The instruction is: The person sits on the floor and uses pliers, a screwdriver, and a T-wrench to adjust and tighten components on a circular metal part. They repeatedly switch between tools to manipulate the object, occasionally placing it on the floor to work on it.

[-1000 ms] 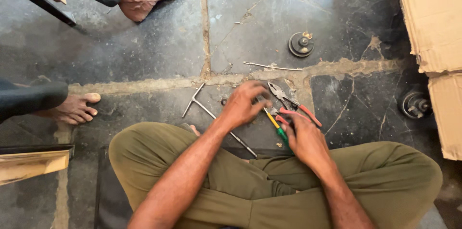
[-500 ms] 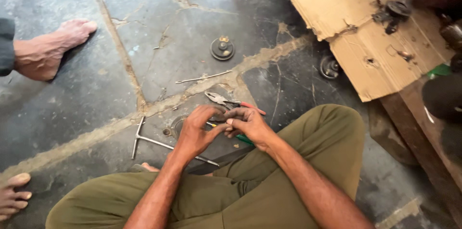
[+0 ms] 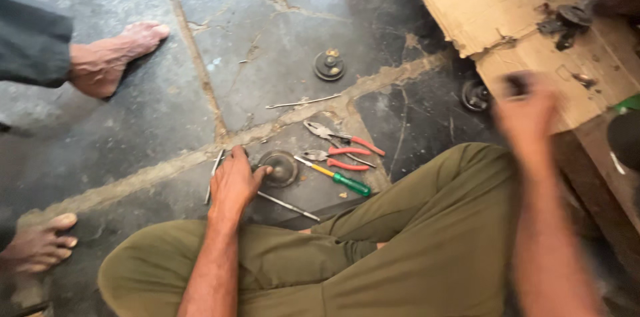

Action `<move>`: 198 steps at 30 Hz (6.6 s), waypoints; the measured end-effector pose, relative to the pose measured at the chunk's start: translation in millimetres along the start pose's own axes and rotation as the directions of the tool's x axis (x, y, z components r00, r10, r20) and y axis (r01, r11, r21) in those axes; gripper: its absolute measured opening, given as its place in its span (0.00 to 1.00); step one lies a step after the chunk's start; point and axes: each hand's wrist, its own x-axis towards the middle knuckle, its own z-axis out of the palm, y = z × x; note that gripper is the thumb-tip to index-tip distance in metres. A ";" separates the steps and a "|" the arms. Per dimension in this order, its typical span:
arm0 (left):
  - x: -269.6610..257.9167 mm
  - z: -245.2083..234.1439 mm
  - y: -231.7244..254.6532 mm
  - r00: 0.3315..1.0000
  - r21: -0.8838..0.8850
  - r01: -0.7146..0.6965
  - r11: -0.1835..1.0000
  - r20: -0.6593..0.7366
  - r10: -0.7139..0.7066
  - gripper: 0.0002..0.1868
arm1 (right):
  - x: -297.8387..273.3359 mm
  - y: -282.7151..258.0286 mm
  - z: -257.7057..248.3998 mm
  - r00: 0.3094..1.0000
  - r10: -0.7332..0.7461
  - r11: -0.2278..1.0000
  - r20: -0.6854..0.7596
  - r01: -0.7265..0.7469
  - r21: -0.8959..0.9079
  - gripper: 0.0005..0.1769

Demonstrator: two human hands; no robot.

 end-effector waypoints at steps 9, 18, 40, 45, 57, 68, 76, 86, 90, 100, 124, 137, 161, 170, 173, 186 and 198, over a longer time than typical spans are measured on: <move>16.9 48.8 -9.2 0.994 -0.165 0.095 0.982 0.070 -0.084 0.34 | -13.0 11.5 26.6 0.948 0.036 0.924 0.317 0.089 -0.373 0.12; 29.8 59.5 -8.7 0.995 -0.544 -0.031 0.838 -0.096 -0.026 0.12 | -36.4 -140.3 20.5 0.918 -0.303 0.952 0.257 0.282 0.116 0.16; 41.3 81.1 -8.8 0.911 -0.799 0.408 0.441 0.324 -0.255 0.35 | -127.6 -170.9 131.1 0.647 -0.383 0.865 0.659 0.502 0.009 0.35; 33.6 69.0 3.5 0.989 -0.617 0.139 0.775 0.133 -0.071 0.28 | -127.8 -178.8 140.0 0.631 -0.355 0.864 0.689 0.503 -0.015 0.21; 44.1 48.5 15.1 0.932 -0.928 0.359 0.094 0.362 0.011 0.22 | -127.9 -170.0 155.2 0.660 -0.262 0.913 0.704 0.405 -0.041 0.20; 16.3 -2.3 32.0 0.985 -0.510 0.153 -0.846 0.015 0.170 0.36 | -124.3 -181.2 142.0 0.494 -0.028 0.476 0.869 -0.758 0.446 0.18; 8.9 -11.7 35.3 0.933 -0.396 0.258 -0.881 -0.133 0.333 0.40 | -186.5 -258.3 41.2 0.264 -0.327 0.224 0.908 -0.911 0.345 0.32; -6.7 -16.4 45.2 0.896 -0.508 0.286 -0.812 -0.158 0.414 0.42 | -195.2 -276.5 46.3 0.173 -0.483 0.083 0.858 -0.967 0.241 0.32; -13.1 -17.2 48.2 0.901 -0.548 0.264 -0.793 -0.152 0.405 0.41 | -201.3 -272.1 58.0 0.191 -0.490 -0.023 0.850 -0.978 0.206 0.30; -11.9 -13.9 52.3 0.916 -0.594 0.222 -0.773 -0.143 0.374 0.41 | -210.5 -279.9 63.4 0.144 -0.434 -0.121 0.889 -0.988 0.100 0.29; -12.0 -28.4 46.3 0.830 -0.763 0.383 -0.521 0.035 0.557 0.44 | -238.3 -277.7 43.4 0.050 -0.490 -0.109 0.870 -0.994 -0.004 0.19; 2.5 -5.6 46.8 0.973 -0.559 0.187 -0.808 -0.007 0.230 0.43 | -218.0 -258.5 51.7 0.383 -0.230 0.180 0.894 -0.886 0.426 0.30; 2.6 -5.6 31.9 0.957 -0.930 0.273 -0.247 0.236 0.169 0.23 | -216.9 -235.4 80.1 0.337 -0.005 0.169 0.942 -0.928 0.333 0.27; 22.1 22.1 5.1 0.977 -0.799 0.175 0.576 0.070 -0.201 0.33 | -101.3 -171.4 136.5 0.694 -0.007 0.997 0.720 -0.051 0.059 0.30; 23.0 30.5 -3.0 0.991 -0.615 0.111 0.780 0.009 -0.134 0.36 | -95.3 -180.2 145.7 0.710 -0.032 0.996 0.704 -0.040 0.085 0.31; 41.3 42.4 -2.0 0.976 -0.382 0.190 0.905 -0.024 -0.215 0.39 | -216.3 -260.8 171.2 0.409 -0.578 0.778 0.706 0.536 0.326 0.21; 42.0 37.2 -18.0 0.951 -0.406 0.266 0.874 -0.037 -0.307 0.30 | -183.1 -247.5 126.9 0.377 -0.386 0.871 0.842 0.449 0.199 0.17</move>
